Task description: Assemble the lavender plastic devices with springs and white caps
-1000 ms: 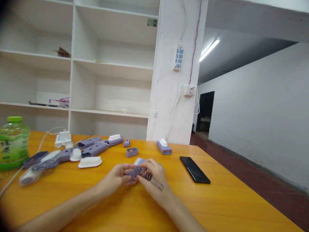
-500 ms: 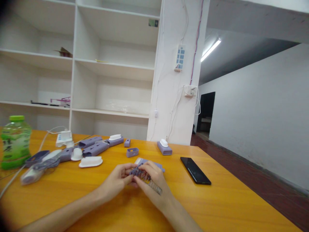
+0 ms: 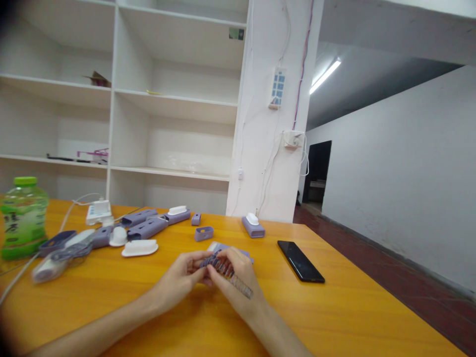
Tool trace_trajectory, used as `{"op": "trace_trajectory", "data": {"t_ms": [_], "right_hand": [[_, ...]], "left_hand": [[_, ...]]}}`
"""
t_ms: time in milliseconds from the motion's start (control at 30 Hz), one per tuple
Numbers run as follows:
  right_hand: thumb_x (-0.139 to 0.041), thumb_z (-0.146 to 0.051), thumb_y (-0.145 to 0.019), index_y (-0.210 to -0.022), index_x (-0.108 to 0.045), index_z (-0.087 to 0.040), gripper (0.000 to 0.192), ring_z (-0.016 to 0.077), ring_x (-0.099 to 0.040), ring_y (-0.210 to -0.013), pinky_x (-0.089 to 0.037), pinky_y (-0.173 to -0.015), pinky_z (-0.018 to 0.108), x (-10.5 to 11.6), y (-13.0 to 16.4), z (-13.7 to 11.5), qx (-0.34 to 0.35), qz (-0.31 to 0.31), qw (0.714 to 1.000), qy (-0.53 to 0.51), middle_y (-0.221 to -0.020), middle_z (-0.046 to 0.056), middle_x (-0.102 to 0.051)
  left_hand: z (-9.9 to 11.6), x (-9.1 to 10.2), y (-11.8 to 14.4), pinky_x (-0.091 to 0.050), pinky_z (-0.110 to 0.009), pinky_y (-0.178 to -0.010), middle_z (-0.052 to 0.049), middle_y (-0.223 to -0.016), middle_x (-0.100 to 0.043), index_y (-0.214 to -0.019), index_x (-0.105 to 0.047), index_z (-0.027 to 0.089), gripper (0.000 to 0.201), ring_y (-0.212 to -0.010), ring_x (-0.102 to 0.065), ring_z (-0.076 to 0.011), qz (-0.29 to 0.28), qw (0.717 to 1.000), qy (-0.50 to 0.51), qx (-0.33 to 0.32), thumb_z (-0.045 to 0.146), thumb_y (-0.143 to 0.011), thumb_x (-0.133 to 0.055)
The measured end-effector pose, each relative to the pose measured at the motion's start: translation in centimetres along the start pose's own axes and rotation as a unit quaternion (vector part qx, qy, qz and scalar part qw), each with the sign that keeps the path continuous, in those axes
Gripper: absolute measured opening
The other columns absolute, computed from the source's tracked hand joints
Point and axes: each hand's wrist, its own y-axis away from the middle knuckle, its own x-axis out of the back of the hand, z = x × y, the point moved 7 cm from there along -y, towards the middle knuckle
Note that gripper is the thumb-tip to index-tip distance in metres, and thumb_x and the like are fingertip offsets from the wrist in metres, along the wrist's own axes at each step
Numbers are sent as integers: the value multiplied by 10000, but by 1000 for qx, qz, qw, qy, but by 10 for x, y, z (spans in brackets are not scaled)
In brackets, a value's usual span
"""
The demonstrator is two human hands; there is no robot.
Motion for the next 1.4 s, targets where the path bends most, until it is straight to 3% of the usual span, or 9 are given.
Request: {"op": "trace_trajectory", "data": {"t_ms": [200,533,800,1033,1400], "right_hand": [[-690,-276,-858,-911,-597,-218,122,142,-580,-692,-458,-640,252,-1,-2,1,-11,2,1000,-17,-809,-20,-630],[-662,-220,-840,-932,-579,-211,124,152,-550,-709,-437,-652,261,-1,-2,-3,22,5,999,36,-819,-12,-601],[-647,-222,-869,-955,-586,-226,106,146,-564,-738,-436,-675,254,0,0,-6,30,-14,999,17,-825,-25,-606],[-641,-275,-896,-984,-586,-228,115,150,-586,-760,-452,-706,258,-2,0,-3,9,-4,1000,-11,-859,-19,-633],[-647,-302,-862,-828,-515,-216,161,129,-548,-627,-428,-594,229,-4,-3,1,-47,35,998,-35,-706,-40,-575]], "left_hand": [[8,-5,2,-577,-300,-763,-113,-1066,-738,-1178,-710,138,314,-928,-698,-247,-14,999,-33,-11,284,-911,-632],[3,-6,1,-588,-292,-725,-108,-1024,-736,-1201,-695,110,342,-845,-679,-199,-25,999,-39,-21,279,-914,-617],[4,-4,3,-578,-283,-740,-95,-1023,-730,-1228,-683,134,346,-767,-667,-156,-41,997,-53,-27,325,-955,-592],[9,-3,5,-570,-290,-734,-83,-959,-723,-1278,-655,128,372,-755,-648,-163,-27,990,-132,-52,330,-991,-533],[11,-9,6,-577,-303,-717,-66,-911,-689,-1229,-677,133,357,-776,-643,-180,-24,990,-118,-70,352,-1000,-512]]}}
